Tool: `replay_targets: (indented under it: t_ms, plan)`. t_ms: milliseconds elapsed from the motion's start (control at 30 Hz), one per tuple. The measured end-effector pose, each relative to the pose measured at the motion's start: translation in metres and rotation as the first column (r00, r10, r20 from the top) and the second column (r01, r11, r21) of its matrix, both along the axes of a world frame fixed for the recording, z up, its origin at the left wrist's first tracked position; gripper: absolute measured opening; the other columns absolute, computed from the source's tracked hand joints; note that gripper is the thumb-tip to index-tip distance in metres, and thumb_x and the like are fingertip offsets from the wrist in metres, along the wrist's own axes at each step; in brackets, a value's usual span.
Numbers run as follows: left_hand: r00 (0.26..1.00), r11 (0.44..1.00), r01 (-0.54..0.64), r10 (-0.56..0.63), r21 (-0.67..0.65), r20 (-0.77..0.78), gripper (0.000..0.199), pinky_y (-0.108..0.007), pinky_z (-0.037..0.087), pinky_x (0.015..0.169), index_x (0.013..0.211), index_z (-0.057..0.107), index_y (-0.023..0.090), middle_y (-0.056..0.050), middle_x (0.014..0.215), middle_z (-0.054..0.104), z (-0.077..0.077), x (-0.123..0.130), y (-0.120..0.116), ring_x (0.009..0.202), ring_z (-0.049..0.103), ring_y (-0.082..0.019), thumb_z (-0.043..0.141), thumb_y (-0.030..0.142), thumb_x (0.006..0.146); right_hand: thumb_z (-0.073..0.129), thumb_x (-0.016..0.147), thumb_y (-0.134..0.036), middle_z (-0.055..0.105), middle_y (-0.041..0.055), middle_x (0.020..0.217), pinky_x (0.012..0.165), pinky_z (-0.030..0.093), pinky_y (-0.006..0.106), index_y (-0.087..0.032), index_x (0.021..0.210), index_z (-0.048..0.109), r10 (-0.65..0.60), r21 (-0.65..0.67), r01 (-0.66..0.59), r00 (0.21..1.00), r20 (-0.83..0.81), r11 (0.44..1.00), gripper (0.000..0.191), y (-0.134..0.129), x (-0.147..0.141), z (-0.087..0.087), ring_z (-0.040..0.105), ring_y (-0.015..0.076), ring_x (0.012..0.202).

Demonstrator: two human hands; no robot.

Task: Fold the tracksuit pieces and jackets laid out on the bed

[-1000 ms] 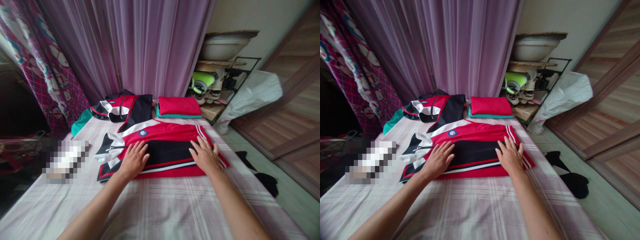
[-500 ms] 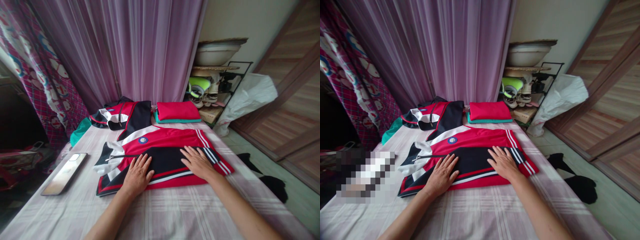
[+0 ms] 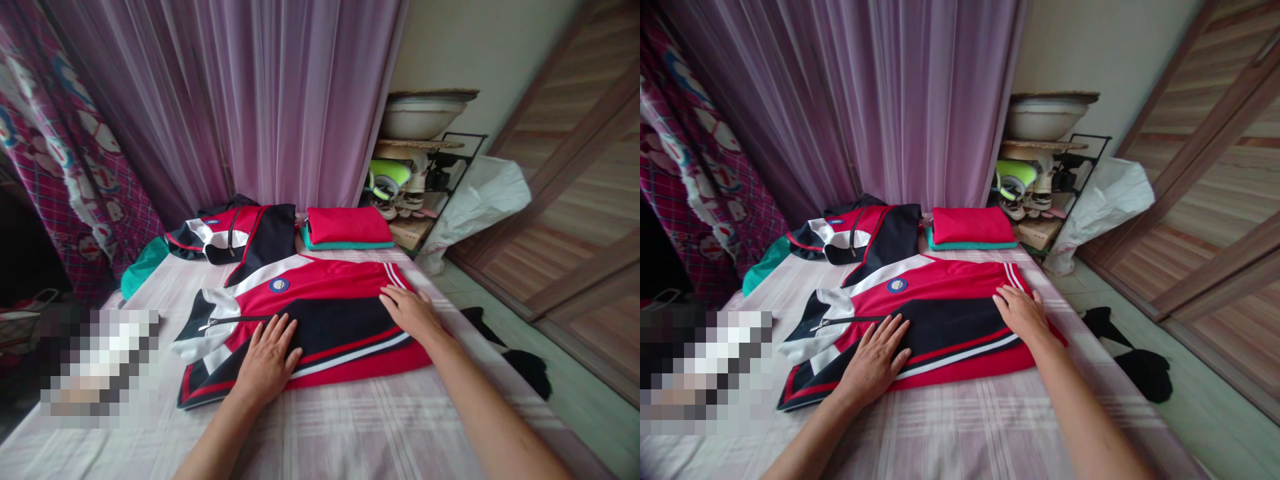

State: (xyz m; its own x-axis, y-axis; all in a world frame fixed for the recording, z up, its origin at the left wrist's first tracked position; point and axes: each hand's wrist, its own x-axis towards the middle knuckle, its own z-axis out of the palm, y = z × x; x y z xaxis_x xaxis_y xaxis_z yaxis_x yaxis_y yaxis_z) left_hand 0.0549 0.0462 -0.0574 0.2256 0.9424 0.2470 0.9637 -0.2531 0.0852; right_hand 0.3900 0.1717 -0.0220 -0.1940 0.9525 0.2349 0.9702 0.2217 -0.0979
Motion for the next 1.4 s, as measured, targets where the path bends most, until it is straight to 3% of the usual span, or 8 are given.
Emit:
replay_targets:
  t_ms: [167, 400, 567, 700, 867, 1000, 1267, 1400]
  plan:
    - [1.0, 1.0, 0.003, -0.003, 0.012, -0.004, 0.055, -0.05, 0.034, 0.116, 0.148, 0.044, 0.028, -0.005, 0.153, 0.046, -0.002, -0.001, 0.0, 0.143, 0.039, -0.027, 0.041, 0.05, 0.097, 0.033, 0.099, -0.034, 0.059, 0.0101, 0.14, 0.111, 0.038, 0.039, -0.02, 0.134, 0.06, 0.149, -0.027, -0.15, 0.988, -0.032, 0.988, 0.046, 0.044, -0.029, 0.014, 0.053, 0.0206, 0.13]
    - [1.0, 1.0, 0.006, -0.006, 0.012, -0.003, 0.055, -0.051, 0.033, 0.116, 0.149, 0.042, 0.029, -0.005, 0.154, 0.045, -0.002, -0.001, -0.002, 0.143, 0.039, -0.027, 0.041, 0.049, 0.097, 0.029, 0.099, -0.045, 0.032, 0.0122, 0.16, 0.112, 0.022, 0.068, -0.024, 0.15, 0.04, -0.148, -0.329, 0.168, 0.985, 0.085, 0.929, 0.056, 0.078, -0.059, 0.002, 0.031, 0.03, 0.146]
    - [1.0, 1.0, 0.002, -0.002, -0.006, 0.019, 0.056, -0.052, 0.032, 0.117, 0.149, 0.043, 0.028, -0.006, 0.154, 0.045, 0.0, 0.001, -0.003, 0.143, 0.038, -0.027, 0.044, 0.048, 0.096, 0.031, 0.098, -0.035, 0.067, 0.0159, 0.126, 0.106, 0.035, 0.061, -0.019, 0.118, 0.071, -0.084, -0.269, 0.112, 0.99, 0.112, 0.957, 0.048, 0.093, -0.076, 0.029, 0.06, 0.0329, 0.119]
    - [1.0, 0.999, 0.0, 0.001, -0.049, 0.021, 0.057, -0.054, 0.033, 0.116, 0.149, 0.042, 0.028, -0.006, 0.155, 0.043, 0.004, 0.002, -0.004, 0.143, 0.039, -0.028, 0.044, 0.049, 0.096, 0.039, 0.096, -0.034, 0.071, 0.0115, 0.12, 0.094, 0.048, 0.041, -0.024, 0.119, 0.07, 0.02, -0.227, -0.003, 0.997, 0.077, 0.974, 0.041, 0.113, -0.109, 0.038, 0.064, 0.0282, 0.113]
    - [1.0, 0.996, 0.008, -0.005, -0.085, 0.03, 0.058, -0.054, 0.035, 0.115, 0.15, 0.04, 0.029, -0.005, 0.156, 0.041, 0.008, 0.003, -0.005, 0.144, 0.037, -0.028, 0.043, 0.049, 0.096, 0.053, 0.09, -0.049, 0.067, 0.0069, 0.13, 0.094, 0.047, 0.033, -0.028, 0.129, 0.064, 0.142, -0.23, -0.133, 0.99, 0.023, 0.964, 0.046, 0.14, -0.164, 0.027, 0.062, 0.0248, 0.115]
    - [0.999, 0.995, 0.012, -0.007, -0.1, 0.051, 0.06, -0.054, 0.035, 0.115, 0.152, 0.037, 0.03, -0.005, 0.157, 0.04, 0.008, 0.003, -0.006, 0.144, 0.036, -0.029, 0.045, 0.049, 0.095, 0.054, 0.092, -0.045, 0.073, 0.0055, 0.117, 0.088, 0.048, 0.03, -0.028, 0.112, 0.073, 0.191, -0.252, -0.179, 0.981, 0.02, 0.951, 0.032, 0.154, -0.192, 0.017, 0.066, 0.0229, 0.107]
    - [0.997, 0.99, 0.014, -0.003, -0.141, 0.079, 0.062, -0.055, 0.035, 0.116, 0.154, 0.032, 0.032, -0.004, 0.158, 0.036, 0.009, 0.004, -0.007, 0.145, 0.034, -0.03, 0.045, 0.049, 0.095, 0.031, 0.102, -0.038, 0.073, 0.0123, 0.11, 0.087, 0.047, 0.034, -0.024, 0.123, 0.063, 0.075, -0.173, -0.067, 0.996, 0.041, 0.983, 0.041, 0.158, -0.2, -0.005, 0.068, 0.024, 0.101]
    - [0.997, 0.987, 0.013, 0.0, -0.163, 0.075, 0.06, -0.057, 0.036, 0.115, 0.152, 0.035, 0.03, -0.004, 0.158, 0.036, 0.011, 0.005, -0.007, 0.145, 0.035, -0.03, 0.043, 0.049, 0.096, 0.034, 0.101, -0.036, 0.073, 0.011, 0.113, 0.089, 0.047, 0.035, -0.023, 0.125, 0.062, 0.151, -0.131, -0.148, 0.988, 0.011, 0.98, 0.039, 0.147, -0.199, -0.003, 0.066, 0.0248, 0.103]
